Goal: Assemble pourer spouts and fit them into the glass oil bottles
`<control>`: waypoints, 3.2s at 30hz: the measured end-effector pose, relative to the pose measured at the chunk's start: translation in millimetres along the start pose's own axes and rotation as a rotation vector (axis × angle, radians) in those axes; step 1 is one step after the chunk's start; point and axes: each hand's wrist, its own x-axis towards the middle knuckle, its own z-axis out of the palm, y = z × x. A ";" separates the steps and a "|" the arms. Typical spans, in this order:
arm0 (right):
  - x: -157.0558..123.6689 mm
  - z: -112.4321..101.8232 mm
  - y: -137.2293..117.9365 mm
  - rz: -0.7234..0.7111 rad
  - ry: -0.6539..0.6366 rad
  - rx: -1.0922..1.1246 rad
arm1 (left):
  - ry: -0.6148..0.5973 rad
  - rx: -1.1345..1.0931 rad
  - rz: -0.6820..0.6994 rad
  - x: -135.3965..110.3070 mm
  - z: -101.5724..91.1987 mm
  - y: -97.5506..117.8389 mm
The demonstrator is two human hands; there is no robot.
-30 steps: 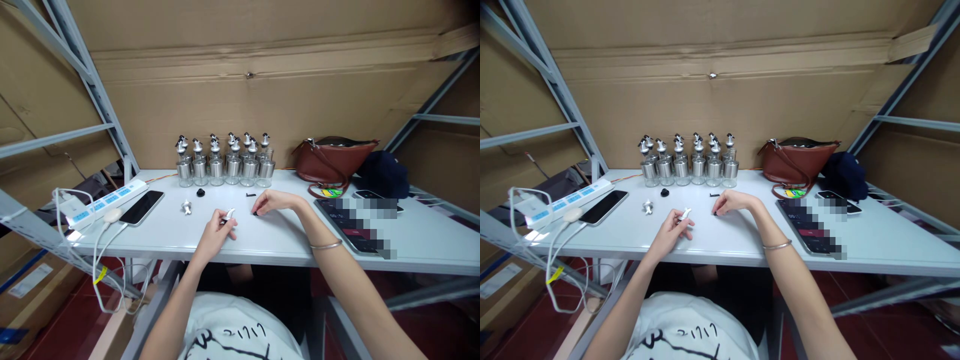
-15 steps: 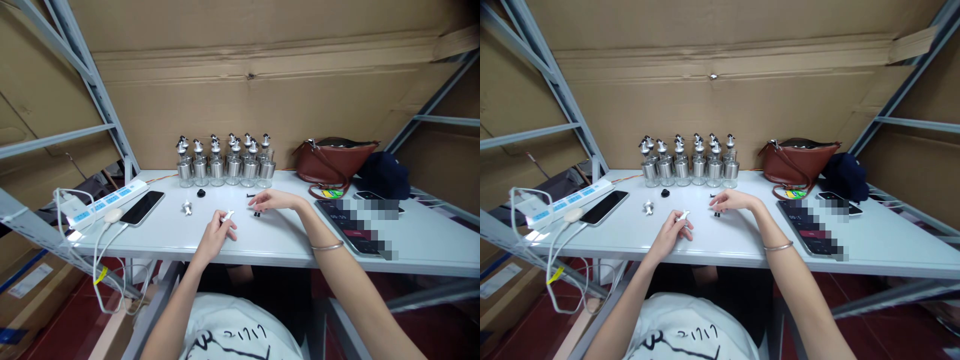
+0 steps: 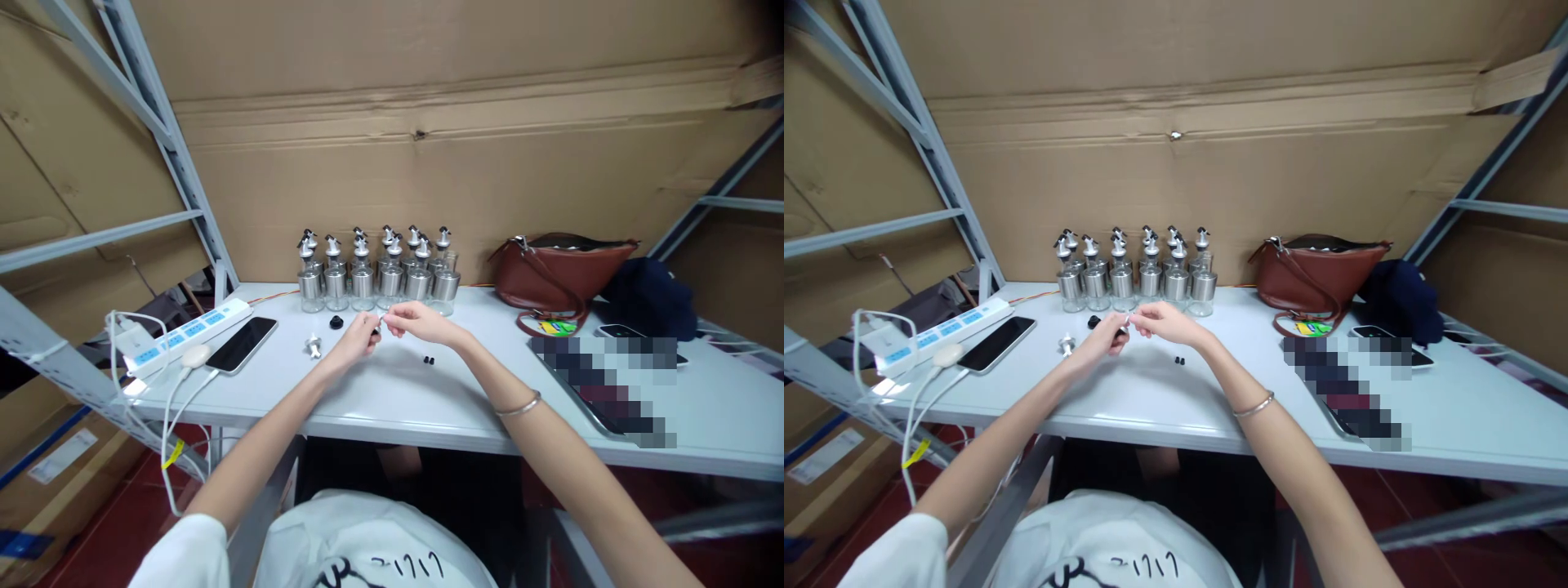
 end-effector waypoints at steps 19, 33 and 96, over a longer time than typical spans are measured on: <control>-11.2 9.7 28.4 0.092 -0.138 0.440 | 0.052 0.759 0.623 38.0 -17.8 -19.6; -6.6 24.6 15.3 -0.066 0.112 0.037 | 0.053 0.953 0.792 55.8 -39.5 -28.8; 33.3 81.0 -20.4 -0.028 -0.061 -0.607 | 0.076 0.780 0.087 23.3 -96.9 -29.9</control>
